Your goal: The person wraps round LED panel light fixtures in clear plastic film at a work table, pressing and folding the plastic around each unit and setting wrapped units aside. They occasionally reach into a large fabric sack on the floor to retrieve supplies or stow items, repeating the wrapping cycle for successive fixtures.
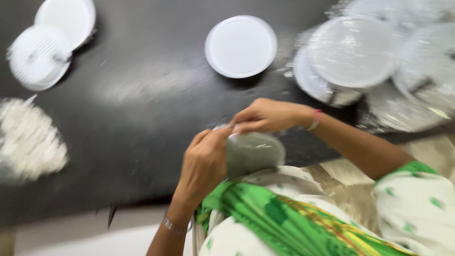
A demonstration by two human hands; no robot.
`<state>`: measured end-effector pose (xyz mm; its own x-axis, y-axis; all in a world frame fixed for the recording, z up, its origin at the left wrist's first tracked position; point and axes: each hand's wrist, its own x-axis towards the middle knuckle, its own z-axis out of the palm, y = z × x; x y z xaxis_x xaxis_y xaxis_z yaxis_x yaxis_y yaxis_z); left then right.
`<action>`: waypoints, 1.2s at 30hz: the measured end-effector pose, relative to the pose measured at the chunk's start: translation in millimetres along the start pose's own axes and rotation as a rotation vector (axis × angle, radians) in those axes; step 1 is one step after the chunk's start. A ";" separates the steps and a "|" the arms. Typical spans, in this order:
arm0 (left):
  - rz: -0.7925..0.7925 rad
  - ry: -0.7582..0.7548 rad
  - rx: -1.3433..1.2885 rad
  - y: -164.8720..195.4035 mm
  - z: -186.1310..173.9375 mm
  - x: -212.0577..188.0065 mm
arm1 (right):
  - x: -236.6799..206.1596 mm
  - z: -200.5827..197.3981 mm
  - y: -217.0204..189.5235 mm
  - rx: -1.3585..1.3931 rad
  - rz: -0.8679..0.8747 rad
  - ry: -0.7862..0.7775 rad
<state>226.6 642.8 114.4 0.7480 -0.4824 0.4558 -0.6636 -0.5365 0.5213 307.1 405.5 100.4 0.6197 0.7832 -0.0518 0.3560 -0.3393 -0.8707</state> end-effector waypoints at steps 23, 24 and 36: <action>-0.461 0.120 -0.731 -61.3 37.0 -3.7 | -204.2 -56.1 25.1 -0.054 0.044 1.485; -0.455 0.109 -0.726 -60.3 39.5 -3.1 | -202.5 -60.2 28.5 -0.270 0.083 1.408; -0.415 0.028 -0.604 -3.6 72.9 -0.3 | -192.7 -43.1 54.2 -1.151 0.485 0.768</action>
<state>228.2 594.5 59.8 0.9424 -0.3000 0.1481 -0.2116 -0.1917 0.9584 237.1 213.8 84.3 0.9198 0.1349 0.3684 0.1304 -0.9908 0.0371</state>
